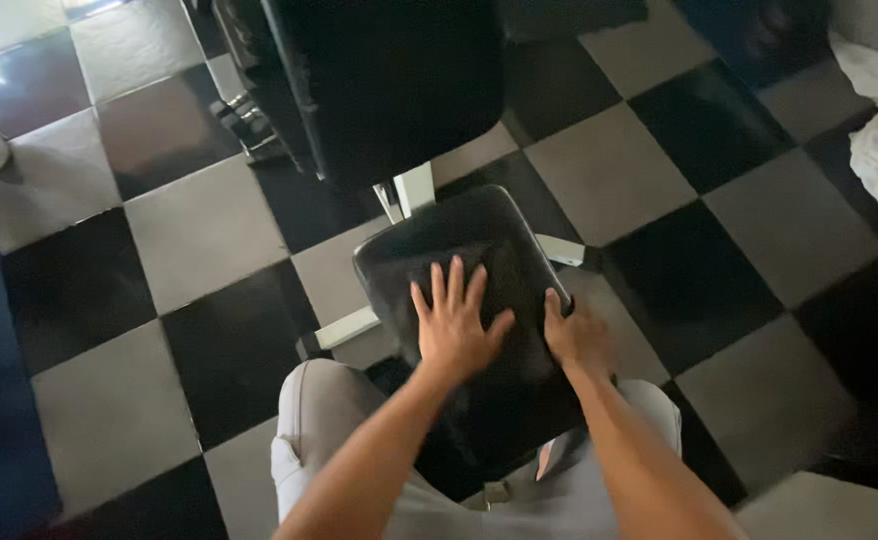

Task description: The person wipes the padded seat of a gym bench with a dark cloth. They repeatedly rub the surface with both hands, covering the entire seat area.

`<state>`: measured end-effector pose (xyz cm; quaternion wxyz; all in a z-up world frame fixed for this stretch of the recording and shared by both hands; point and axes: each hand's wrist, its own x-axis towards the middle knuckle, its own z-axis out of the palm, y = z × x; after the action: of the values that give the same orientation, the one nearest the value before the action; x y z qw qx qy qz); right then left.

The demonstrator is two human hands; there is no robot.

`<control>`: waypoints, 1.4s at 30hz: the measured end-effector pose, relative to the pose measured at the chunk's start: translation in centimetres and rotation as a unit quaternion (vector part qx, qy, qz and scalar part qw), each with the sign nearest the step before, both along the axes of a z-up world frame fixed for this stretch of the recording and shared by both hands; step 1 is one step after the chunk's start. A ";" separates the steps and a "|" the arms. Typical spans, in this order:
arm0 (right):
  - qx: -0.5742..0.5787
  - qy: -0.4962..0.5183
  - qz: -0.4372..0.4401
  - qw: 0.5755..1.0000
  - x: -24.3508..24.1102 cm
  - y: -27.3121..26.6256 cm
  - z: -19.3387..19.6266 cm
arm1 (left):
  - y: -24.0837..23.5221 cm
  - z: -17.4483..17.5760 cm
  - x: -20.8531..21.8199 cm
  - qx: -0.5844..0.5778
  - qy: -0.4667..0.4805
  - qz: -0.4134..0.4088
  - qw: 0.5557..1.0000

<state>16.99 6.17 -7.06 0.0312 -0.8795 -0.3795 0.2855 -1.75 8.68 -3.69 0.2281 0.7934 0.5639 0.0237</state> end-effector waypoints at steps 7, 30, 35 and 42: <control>0.080 0.068 -0.001 0.994 0.5 -0.8 -0.9 | -10.8 0.0 -0.5 -0.113 0.027 -0.078 0.990; 0.049 0.068 -0.035 0.996 -0.1 -0.5 1.0 | 7.6 -2.0 -2.9 0.030 0.061 0.109 0.992; 0.049 0.065 0.001 0.997 -1.1 -0.6 3.4 | 0.6 1.1 -1.4 0.022 0.055 0.059 0.997; 0.051 0.039 -0.008 0.998 -0.1 -0.4 1.3 | -10.8 2.7 0.1 -0.114 -0.024 -0.081 0.990</control>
<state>16.91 5.74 -5.73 0.0933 -0.8680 -0.3852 0.2993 -1.66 -2.08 -0.96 0.3315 0.8044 0.4913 -0.0400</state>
